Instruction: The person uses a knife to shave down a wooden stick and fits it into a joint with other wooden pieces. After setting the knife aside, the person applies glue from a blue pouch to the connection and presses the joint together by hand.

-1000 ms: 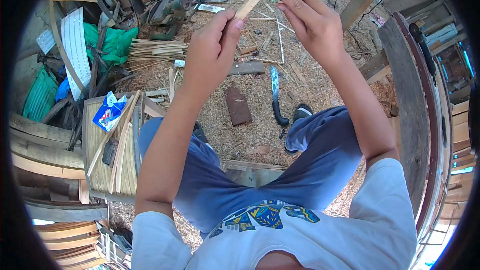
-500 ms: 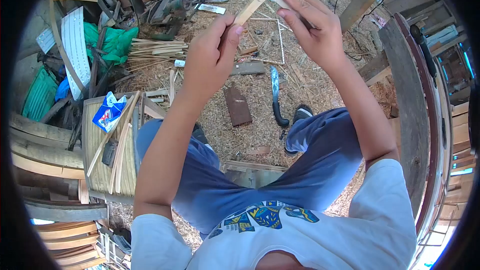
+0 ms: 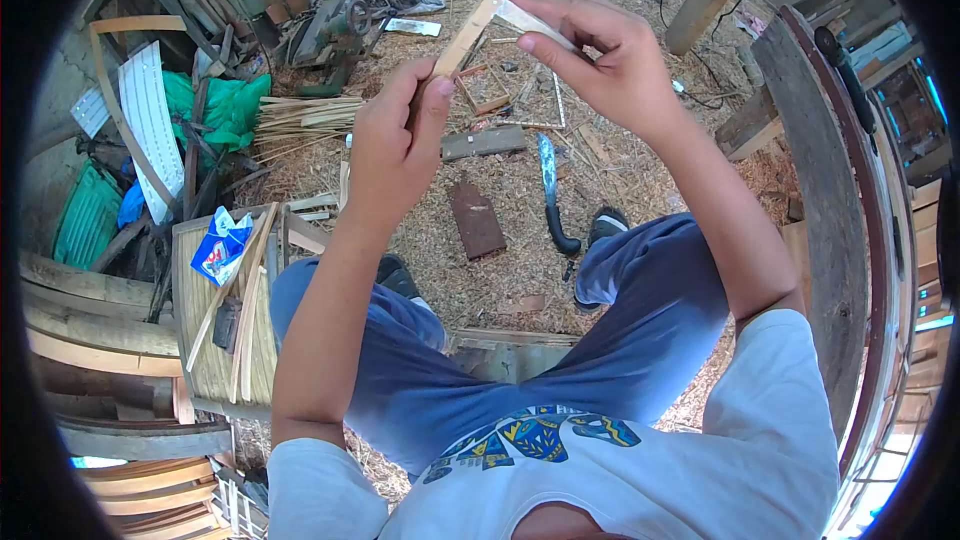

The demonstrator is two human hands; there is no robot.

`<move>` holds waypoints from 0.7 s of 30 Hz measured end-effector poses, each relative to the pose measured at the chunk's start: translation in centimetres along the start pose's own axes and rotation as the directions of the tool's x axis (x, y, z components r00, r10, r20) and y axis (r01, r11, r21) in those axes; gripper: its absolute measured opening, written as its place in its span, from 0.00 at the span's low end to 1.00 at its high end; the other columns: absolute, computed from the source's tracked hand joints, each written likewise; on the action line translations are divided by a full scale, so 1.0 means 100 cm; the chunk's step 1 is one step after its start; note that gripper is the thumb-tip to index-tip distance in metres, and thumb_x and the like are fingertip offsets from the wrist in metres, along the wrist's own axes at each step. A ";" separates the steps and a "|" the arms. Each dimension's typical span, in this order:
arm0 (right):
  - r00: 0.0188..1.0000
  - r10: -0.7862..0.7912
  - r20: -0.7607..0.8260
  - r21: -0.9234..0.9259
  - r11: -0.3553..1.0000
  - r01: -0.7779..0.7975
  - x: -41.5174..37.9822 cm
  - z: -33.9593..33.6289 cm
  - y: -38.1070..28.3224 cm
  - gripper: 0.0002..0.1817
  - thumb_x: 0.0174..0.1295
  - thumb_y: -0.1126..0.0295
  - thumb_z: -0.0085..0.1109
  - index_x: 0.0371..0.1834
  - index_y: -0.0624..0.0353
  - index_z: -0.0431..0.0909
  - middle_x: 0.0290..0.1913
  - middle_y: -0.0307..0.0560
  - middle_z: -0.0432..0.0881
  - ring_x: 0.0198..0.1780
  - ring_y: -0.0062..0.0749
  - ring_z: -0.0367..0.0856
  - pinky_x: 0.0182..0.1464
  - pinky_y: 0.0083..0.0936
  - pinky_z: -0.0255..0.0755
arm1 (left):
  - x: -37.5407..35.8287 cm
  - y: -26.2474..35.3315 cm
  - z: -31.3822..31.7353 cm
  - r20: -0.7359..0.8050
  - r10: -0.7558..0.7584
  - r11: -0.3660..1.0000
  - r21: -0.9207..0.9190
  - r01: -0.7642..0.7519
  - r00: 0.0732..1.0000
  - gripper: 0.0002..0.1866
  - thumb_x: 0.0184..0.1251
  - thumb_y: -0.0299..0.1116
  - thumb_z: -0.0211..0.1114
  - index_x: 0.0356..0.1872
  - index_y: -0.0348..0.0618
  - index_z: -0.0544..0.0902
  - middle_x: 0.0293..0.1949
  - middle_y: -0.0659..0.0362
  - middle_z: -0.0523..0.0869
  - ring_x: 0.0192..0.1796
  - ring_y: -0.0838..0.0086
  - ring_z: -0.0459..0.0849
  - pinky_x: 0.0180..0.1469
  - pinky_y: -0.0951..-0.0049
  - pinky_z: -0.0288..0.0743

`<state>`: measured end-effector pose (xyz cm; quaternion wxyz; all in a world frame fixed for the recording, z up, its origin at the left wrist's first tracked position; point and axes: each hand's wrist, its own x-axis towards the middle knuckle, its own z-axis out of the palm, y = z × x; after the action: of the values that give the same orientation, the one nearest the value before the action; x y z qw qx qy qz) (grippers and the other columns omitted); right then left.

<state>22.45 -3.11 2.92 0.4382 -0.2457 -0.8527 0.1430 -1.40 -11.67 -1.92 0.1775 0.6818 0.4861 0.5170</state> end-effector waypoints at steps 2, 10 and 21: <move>0.998 -0.043 -0.039 0.014 0.999 0.044 0.001 0.001 -0.005 0.26 0.68 0.70 0.74 0.70 0.42 0.86 0.47 0.40 0.91 0.30 0.22 0.76 0.30 0.24 0.71 | 0.001 -0.006 0.002 -0.028 0.033 0.999 -0.022 -0.033 0.999 0.10 0.86 0.33 0.61 0.55 0.37 0.84 0.27 0.63 0.78 0.28 0.80 0.73 0.32 0.74 0.67; 0.994 -0.099 -0.045 -0.007 0.995 0.099 0.000 0.004 0.006 0.28 0.68 0.70 0.73 0.73 0.40 0.84 0.42 0.42 0.89 0.35 0.32 0.81 0.37 0.28 0.76 | -0.002 -0.008 0.003 -0.013 0.032 0.999 -0.023 -0.032 0.999 0.13 0.89 0.32 0.56 0.60 0.36 0.83 0.30 0.70 0.75 0.33 0.87 0.70 0.35 0.81 0.65; 0.924 -0.374 0.078 -0.428 0.824 0.370 0.002 0.002 0.013 0.35 0.67 0.68 0.73 0.77 0.29 0.78 0.65 0.46 0.84 0.48 0.40 0.88 0.49 0.35 0.83 | -0.004 0.000 0.002 -0.050 0.046 0.997 0.061 -0.043 0.998 0.11 0.88 0.31 0.57 0.57 0.37 0.83 0.29 0.67 0.76 0.32 0.86 0.72 0.35 0.80 0.67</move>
<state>22.54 -1.89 2.31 0.3953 -0.1671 -0.8923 -0.1403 -1.20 -11.99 -2.19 0.1332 0.6840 0.4906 0.5233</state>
